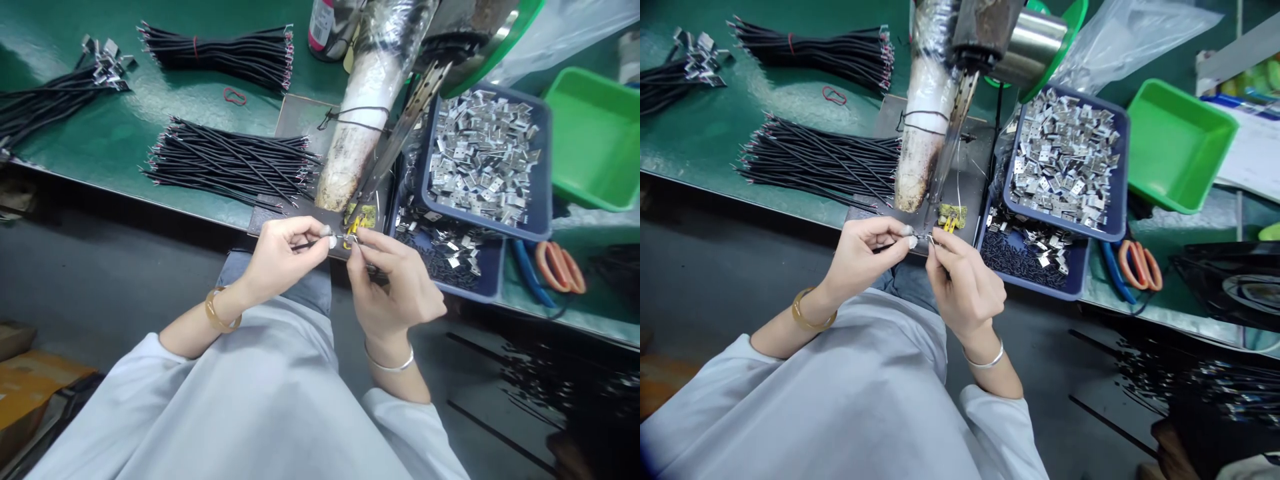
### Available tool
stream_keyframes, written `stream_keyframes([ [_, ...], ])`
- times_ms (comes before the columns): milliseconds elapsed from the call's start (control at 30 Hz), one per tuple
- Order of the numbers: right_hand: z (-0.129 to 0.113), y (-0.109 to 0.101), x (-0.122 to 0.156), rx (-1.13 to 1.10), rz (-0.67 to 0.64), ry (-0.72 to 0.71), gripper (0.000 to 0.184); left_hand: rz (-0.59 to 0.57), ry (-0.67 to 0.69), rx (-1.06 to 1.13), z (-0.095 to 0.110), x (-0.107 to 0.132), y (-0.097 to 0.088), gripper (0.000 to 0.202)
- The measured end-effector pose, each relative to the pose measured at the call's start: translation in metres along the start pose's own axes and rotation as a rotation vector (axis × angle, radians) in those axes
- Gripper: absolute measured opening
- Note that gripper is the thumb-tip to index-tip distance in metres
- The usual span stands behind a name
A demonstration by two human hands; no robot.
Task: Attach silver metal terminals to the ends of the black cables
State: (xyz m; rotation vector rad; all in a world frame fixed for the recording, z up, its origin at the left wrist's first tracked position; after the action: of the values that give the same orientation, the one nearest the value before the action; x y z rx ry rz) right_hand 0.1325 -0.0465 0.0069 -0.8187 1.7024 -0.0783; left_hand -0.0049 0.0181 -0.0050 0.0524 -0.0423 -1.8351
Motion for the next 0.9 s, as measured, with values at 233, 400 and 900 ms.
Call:
stream_keyframes([
  [233,0.006,0.004,0.001,-0.463,-0.143,0.600,0.009,-0.089,0.078,0.013,0.000,0.006,-0.003,0.015],
  [400,0.006,0.002,-0.004,-0.367,-0.125,0.496,0.007,-0.102,0.115,-0.064,0.002,0.007,-0.003,0.017],
  [900,0.008,0.007,-0.008,-0.187,-0.064,0.270,0.010,-0.017,0.378,-0.274,0.010,0.001,0.001,0.017],
])
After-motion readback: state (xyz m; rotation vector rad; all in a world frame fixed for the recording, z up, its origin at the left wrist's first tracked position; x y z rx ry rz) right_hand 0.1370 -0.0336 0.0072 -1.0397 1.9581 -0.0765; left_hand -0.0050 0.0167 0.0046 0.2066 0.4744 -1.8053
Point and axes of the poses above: each hand's wrist, its own x-axis away from the middle knuckle, its own y-axis out of the palm, z = x × y, the point moved 2 cm from there along -x, towards the middle knuckle, and after that the axes turned 4 degrees about z, right-handed, at the moved point
